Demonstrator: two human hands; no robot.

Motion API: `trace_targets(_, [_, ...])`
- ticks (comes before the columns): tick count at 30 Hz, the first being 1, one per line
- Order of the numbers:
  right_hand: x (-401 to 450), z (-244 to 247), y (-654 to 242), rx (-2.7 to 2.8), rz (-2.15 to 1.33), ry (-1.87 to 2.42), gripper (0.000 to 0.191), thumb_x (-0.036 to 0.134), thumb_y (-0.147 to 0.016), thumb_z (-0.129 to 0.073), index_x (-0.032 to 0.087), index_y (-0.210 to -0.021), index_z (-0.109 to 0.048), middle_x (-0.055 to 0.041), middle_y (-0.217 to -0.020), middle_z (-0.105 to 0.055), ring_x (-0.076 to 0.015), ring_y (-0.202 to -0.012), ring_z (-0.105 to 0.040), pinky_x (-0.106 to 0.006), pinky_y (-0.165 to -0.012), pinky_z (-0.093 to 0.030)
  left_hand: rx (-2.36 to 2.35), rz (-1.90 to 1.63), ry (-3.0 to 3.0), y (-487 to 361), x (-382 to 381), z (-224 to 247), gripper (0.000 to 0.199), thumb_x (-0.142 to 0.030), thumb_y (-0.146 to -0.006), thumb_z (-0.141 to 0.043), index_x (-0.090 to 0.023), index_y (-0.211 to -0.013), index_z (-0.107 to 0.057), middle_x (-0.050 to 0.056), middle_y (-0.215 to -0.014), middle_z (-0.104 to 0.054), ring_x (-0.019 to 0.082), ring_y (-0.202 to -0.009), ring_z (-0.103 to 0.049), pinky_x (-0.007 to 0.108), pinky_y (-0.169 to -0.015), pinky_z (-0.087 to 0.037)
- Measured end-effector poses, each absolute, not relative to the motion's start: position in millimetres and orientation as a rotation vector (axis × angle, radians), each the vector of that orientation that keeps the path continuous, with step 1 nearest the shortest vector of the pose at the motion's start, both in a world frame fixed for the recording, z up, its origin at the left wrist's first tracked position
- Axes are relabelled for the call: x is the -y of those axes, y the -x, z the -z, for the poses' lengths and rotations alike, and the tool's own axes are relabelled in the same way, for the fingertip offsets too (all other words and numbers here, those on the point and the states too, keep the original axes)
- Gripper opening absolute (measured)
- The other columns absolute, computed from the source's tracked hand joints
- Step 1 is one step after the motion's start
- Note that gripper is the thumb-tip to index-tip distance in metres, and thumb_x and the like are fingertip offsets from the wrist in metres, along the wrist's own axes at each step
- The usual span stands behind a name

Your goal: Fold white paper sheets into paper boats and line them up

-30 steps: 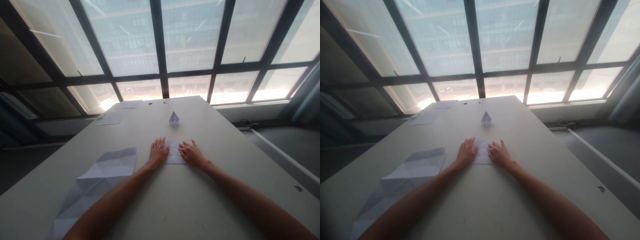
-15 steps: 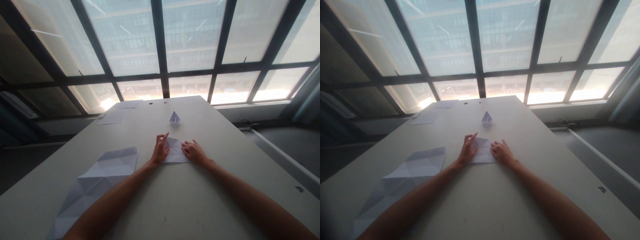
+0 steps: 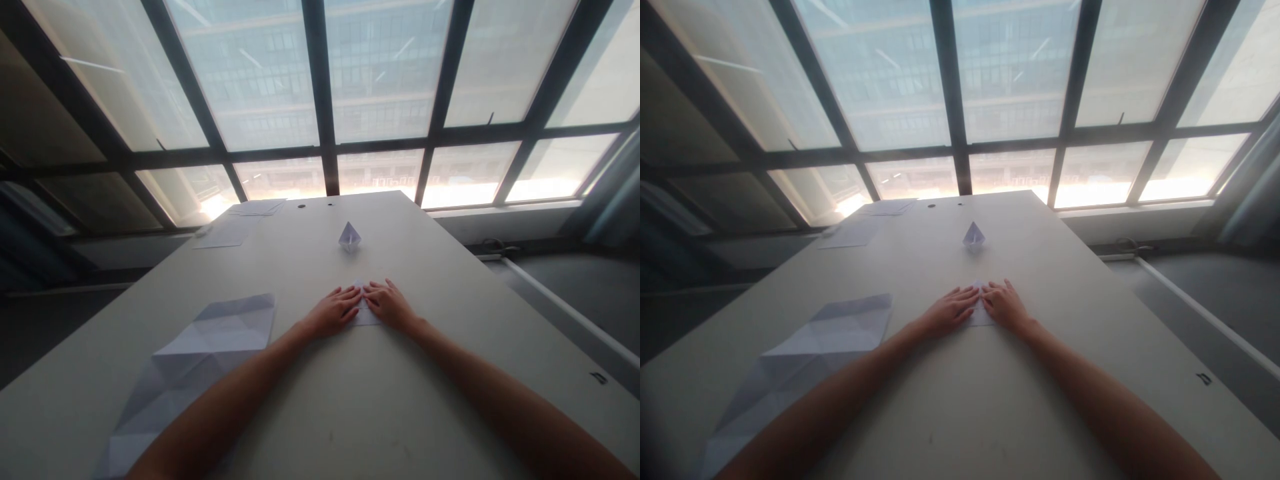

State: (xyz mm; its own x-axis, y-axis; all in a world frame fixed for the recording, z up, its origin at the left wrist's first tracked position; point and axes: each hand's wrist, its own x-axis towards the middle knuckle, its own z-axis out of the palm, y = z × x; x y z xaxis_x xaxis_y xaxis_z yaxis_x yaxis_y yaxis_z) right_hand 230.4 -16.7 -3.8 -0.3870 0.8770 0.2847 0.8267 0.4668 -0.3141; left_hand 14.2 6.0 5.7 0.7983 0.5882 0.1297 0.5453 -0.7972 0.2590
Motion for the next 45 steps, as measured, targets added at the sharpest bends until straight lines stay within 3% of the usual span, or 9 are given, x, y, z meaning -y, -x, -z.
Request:
trace_targets(6, [18.2,1.0,-229.9,2.311,-0.174,1.415,0.027,0.021,-0.095,-0.051,0.026,-0.111,-0.072,-0.0059,-0.132,-0.063,-0.0234,-0.129,-0.052,-0.05,-0.114,-0.025,-0.829,-0.272,-2.785,-12.7,-7.1,-7.6,0.048,-0.03,-0.102,-0.037,-0.029,-0.15,-0.037,0.003,-0.158,-0.031,0.018,-0.147,-0.025,0.043,-0.121,-0.018])
trace_targets(9, [18.0,0.2,-228.9,2.307,-0.162,1.401,0.027,0.02,-0.094,-0.052,0.025,-0.11,-0.073,-0.0062,-0.13,-0.064,-0.0224,-0.127,-0.053,-0.042,-0.111,-0.033,-0.792,-0.294,-2.823,-13.3,-3.5,-11.3,0.046,-0.029,-0.101,-0.04,-0.031,-0.147,-0.041,0.003,-0.157,-0.033,0.019,-0.146,-0.027,0.043,-0.12,-0.019])
trace_targets(17, [18.7,-8.4,-226.1,2.273,-0.119,1.545,0.024,0.025,-0.094,-0.053,0.02,-0.099,-0.076,-0.0112,-0.104,-0.074,-0.0229,-0.105,-0.064,-0.033,-0.098,-0.043,-0.995,-0.282,-2.935,-22.3,5.4,-10.8,0.044,-0.027,-0.101,-0.035,-0.018,-0.141,-0.048,0.011,-0.147,-0.048,0.022,-0.14,-0.039,0.041,-0.117,-0.027])
trace_targets(28, [33.6,-9.7,-219.7,2.313,-0.192,1.292,0.029,0.032,-0.095,-0.051,0.024,-0.087,-0.077,-0.0061,-0.092,-0.076,-0.0189,-0.093,-0.067,-0.027,-0.086,-0.048,-1.25,-0.268,-2.687,-17.1,-6.8,3.1,0.05,-0.032,-0.101,-0.034,-0.019,-0.149,-0.038,0.009,-0.158,-0.03,0.022,-0.148,-0.023,0.046,-0.119,-0.019])
trace_targets(30, [33.0,-8.6,-218.5,2.289,-0.199,1.294,0.032,0.032,-0.097,-0.046,0.024,-0.092,-0.077,-0.0059,-0.097,-0.076,-0.0186,-0.096,-0.067,-0.028,-0.09,-0.047,-1.23,-0.267,-2.703,-16.3,-6.7,3.6,0.05,-0.031,-0.101,-0.034,-0.019,-0.149,-0.037,0.008,-0.158,-0.03,0.022,-0.148,-0.022,0.046,-0.119,-0.018])
trace_targets(32, [30.6,-5.7,-217.8,2.243,-0.175,1.322,0.035,0.031,-0.099,-0.041,0.023,-0.112,-0.072,-0.0069,-0.116,-0.072,-0.019,-0.11,-0.063,-0.03,-0.1,-0.043,-1.211,-0.275,-2.723,-16.0,-6.4,4.7,0.051,-0.032,-0.101,-0.033,-0.019,-0.15,-0.036,0.008,-0.158,-0.03,0.022,-0.148,-0.022,0.045,-0.119,-0.018])
trace_targets(36, [23.9,3.9,-217.1,2.331,-0.173,1.404,0.056,0.041,-0.1,-0.037,0.015,-0.15,-0.037,-0.0118,-0.154,-0.037,-0.023,-0.143,-0.033,-0.043,-0.117,-0.024,-1.198,-0.277,-2.756,-16.5,-5.5,6.5,0.053,-0.031,-0.102,-0.03,-0.017,-0.152,-0.031,0.009,-0.159,-0.028,0.023,-0.148,-0.021,0.045,-0.119,-0.018])
trace_targets(39, [22.3,9.6,-216.2,2.408,-0.191,1.492,0.063,0.05,-0.101,-0.03,0.014,-0.152,-0.031,-0.0133,-0.158,-0.028,-0.0261,-0.147,-0.023,-0.052,-0.118,-0.015,-1.203,-0.256,-2.769,-17.1,-5.2,6.6,0.053,-0.03,-0.102,-0.029,-0.016,-0.153,-0.03,0.01,-0.158,-0.028,0.023,-0.148,-0.022,0.045,-0.119,-0.019])
trace_targets(45, [26.8,9.6,-214.2,2.339,-0.132,1.631,0.06,0.045,-0.102,-0.028,0.011,-0.15,-0.036,-0.0172,-0.157,-0.03,-0.0294,-0.146,-0.024,-0.058,-0.117,-0.012,-1.28,-0.222,-2.762,-15.6,-5.6,5.7,0.053,-0.036,-0.101,-0.029,-0.021,-0.152,-0.032,0.007,-0.16,-0.026,0.024,-0.148,-0.02,0.048,-0.119,-0.016])
